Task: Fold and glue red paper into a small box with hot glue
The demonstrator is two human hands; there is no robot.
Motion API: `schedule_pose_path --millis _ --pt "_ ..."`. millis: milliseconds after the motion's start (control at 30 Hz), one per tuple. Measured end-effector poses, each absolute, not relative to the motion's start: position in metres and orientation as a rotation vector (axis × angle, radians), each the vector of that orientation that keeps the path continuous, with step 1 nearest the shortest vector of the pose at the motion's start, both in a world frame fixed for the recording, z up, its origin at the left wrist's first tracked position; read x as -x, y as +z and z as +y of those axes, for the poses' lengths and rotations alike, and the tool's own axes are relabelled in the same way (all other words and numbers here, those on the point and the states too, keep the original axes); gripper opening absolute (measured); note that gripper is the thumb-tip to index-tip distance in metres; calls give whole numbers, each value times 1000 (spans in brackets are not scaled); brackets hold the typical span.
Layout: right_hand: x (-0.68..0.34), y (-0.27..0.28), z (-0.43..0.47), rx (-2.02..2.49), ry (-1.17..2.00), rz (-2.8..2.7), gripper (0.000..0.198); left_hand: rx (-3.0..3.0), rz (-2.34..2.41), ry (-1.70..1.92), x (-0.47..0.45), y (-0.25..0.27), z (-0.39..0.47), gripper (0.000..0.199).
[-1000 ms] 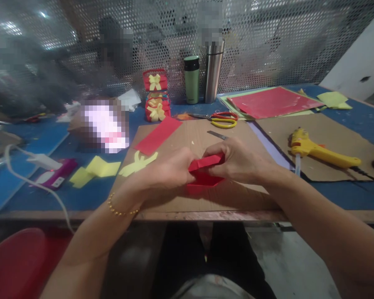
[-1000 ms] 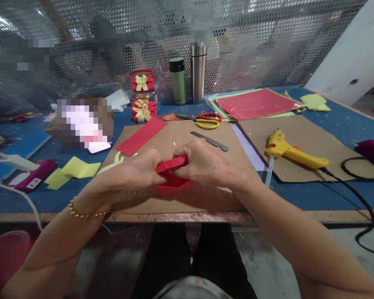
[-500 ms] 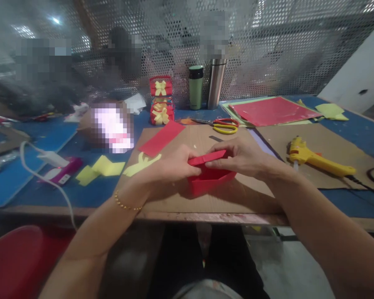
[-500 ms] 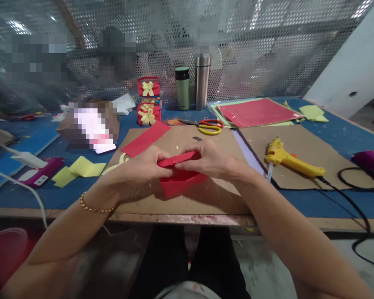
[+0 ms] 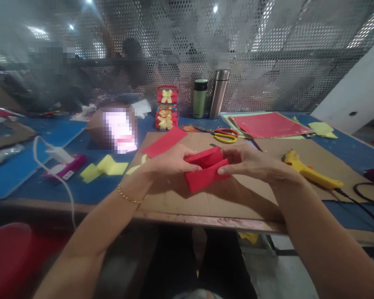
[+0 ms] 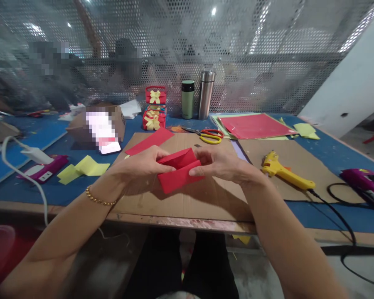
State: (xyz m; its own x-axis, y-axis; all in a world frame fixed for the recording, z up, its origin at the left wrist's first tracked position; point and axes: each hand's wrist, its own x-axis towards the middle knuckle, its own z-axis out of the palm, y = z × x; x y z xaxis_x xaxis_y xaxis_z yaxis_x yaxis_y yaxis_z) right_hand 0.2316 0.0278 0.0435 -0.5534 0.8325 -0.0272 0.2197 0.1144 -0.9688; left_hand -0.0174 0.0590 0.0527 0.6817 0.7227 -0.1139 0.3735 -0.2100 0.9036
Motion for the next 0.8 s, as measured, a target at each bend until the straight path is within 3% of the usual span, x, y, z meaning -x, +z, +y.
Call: schedule_pose_path --millis 467,800 --pt "-225 37 31 1091 1384 -1714 29 -1807 760 393 24 55 68 26" --pt "-224 34 31 1135 1154 -1712 41 -1767 864 660 14 45 66 24"
